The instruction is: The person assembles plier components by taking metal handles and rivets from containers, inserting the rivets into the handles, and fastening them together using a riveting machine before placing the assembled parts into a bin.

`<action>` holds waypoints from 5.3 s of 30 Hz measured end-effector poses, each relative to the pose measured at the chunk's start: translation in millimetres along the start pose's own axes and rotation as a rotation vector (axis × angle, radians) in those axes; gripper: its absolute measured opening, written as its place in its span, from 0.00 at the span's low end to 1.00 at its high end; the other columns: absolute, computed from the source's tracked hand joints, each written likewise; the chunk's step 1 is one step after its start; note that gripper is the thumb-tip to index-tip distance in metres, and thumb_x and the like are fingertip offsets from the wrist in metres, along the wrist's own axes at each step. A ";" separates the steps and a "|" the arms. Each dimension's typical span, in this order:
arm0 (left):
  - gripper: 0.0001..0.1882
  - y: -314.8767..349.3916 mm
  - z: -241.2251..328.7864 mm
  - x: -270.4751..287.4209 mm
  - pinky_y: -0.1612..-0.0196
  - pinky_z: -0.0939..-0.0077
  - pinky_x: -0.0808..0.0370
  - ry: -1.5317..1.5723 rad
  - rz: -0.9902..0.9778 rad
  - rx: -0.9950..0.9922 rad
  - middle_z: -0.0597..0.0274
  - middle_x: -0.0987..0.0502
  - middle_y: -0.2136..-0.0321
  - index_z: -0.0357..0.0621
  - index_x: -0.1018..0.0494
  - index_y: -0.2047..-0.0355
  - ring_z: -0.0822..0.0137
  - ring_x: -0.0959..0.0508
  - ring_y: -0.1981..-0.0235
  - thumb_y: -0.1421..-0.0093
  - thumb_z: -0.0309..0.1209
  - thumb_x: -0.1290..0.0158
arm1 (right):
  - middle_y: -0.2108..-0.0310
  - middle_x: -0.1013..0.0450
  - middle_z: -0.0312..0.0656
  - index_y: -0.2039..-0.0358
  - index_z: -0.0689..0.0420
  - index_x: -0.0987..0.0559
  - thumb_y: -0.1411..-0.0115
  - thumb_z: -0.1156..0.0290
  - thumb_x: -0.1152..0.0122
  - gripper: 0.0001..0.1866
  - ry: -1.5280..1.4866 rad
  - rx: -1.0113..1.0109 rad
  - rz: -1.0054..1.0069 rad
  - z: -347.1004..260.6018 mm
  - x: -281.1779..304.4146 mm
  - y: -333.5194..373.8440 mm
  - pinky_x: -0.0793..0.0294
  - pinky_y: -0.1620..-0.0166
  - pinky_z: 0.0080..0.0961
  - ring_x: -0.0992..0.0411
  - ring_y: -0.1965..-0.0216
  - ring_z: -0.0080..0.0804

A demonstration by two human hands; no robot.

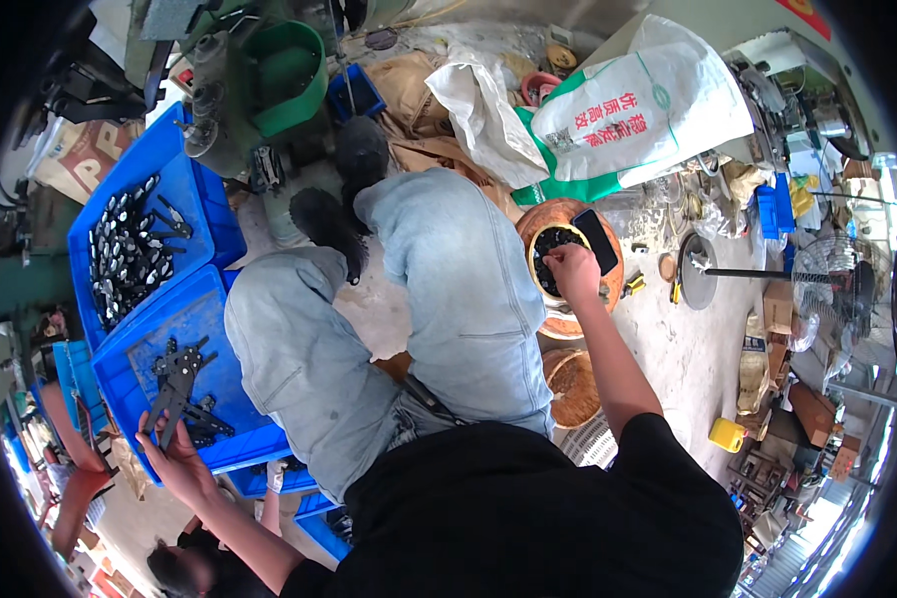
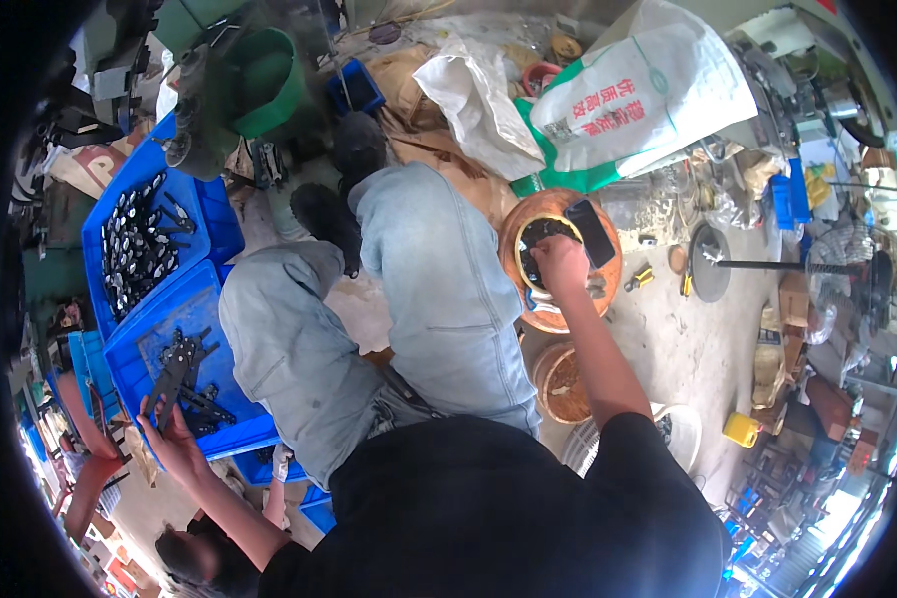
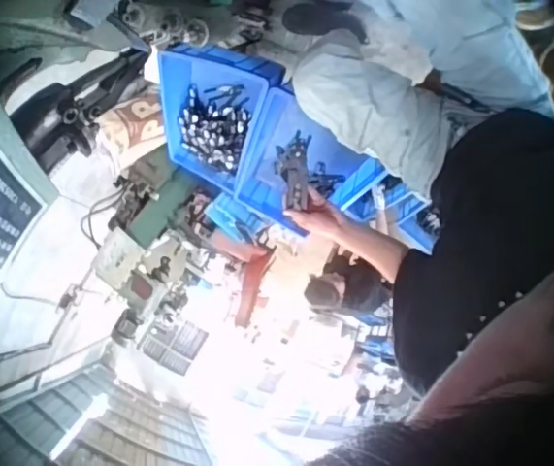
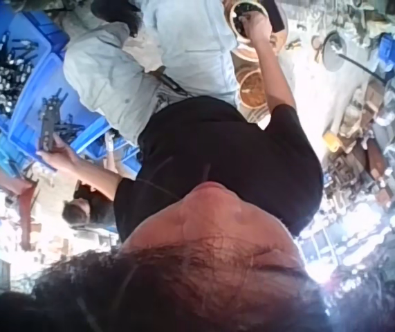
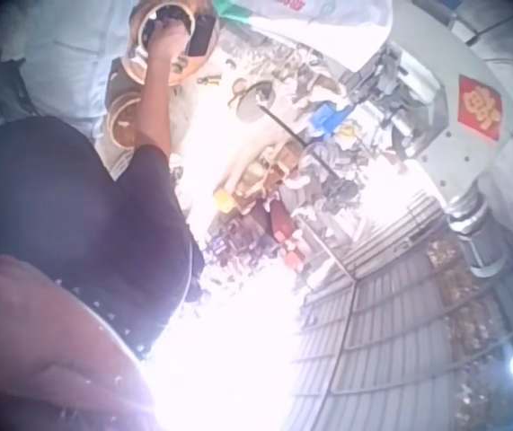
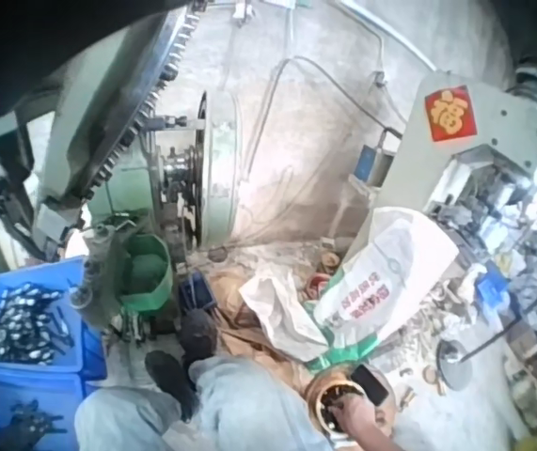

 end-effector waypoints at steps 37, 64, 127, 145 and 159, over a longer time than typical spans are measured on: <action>0.16 -95.9 47.6 -299.8 0.74 0.78 0.19 0.083 -0.467 0.110 0.55 0.22 0.70 0.35 0.30 0.61 0.64 0.18 0.71 0.33 0.38 0.52 | 0.69 0.21 0.39 0.70 0.62 0.19 0.48 0.83 0.36 0.04 -0.977 1.063 0.105 -427.7 171.2 -6.8 0.29 0.68 0.15 0.28 0.75 0.19; 0.15 -93.4 40.2 -294.9 0.73 0.75 0.18 0.169 -0.494 -0.076 0.61 0.26 0.75 0.37 0.29 0.63 0.70 0.22 0.76 0.34 0.40 0.49 | 0.70 0.22 0.41 0.66 0.66 0.20 0.45 0.84 0.37 0.06 -1.233 0.774 -0.167 -437.7 151.1 -26.5 0.26 0.67 0.16 0.26 0.70 0.20; 0.22 28.6 110.8 -49.1 0.83 0.78 0.28 -0.072 -0.110 -0.250 0.51 0.21 0.76 0.32 0.29 0.55 0.68 0.25 0.85 0.31 0.44 0.57 | 0.62 0.26 0.44 0.61 0.65 0.22 0.42 0.80 0.47 0.09 -0.415 0.354 -0.115 -61.0 70.3 -20.8 0.29 0.51 0.29 0.28 0.57 0.35; 0.27 -99.2 -77.3 193.4 0.57 0.57 0.24 -1.695 0.259 0.152 0.43 0.20 0.67 0.35 0.21 0.65 0.46 0.20 0.63 0.48 0.51 0.40 | 0.67 0.22 0.52 0.58 0.65 0.21 0.42 0.70 0.45 0.15 -0.005 0.232 -0.214 77.8 35.9 0.1 0.27 0.65 0.33 0.24 0.68 0.37; 0.22 -118.2 -64.6 191.0 0.71 0.68 0.24 -1.324 0.297 -0.012 0.55 0.26 0.72 0.35 0.31 0.61 0.63 0.25 0.76 0.48 0.39 0.37 | 0.73 0.22 0.49 0.66 0.58 0.18 0.46 0.67 0.40 0.10 -0.044 -0.023 -0.040 49.5 54.7 34.5 0.25 0.65 0.36 0.23 0.70 0.44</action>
Point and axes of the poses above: each hand's wrist, its own y-axis away from the middle knuckle, its own x-axis out of the back of the hand, z = x × y, the point moved 6 cm from there along -y, towards the middle knuckle
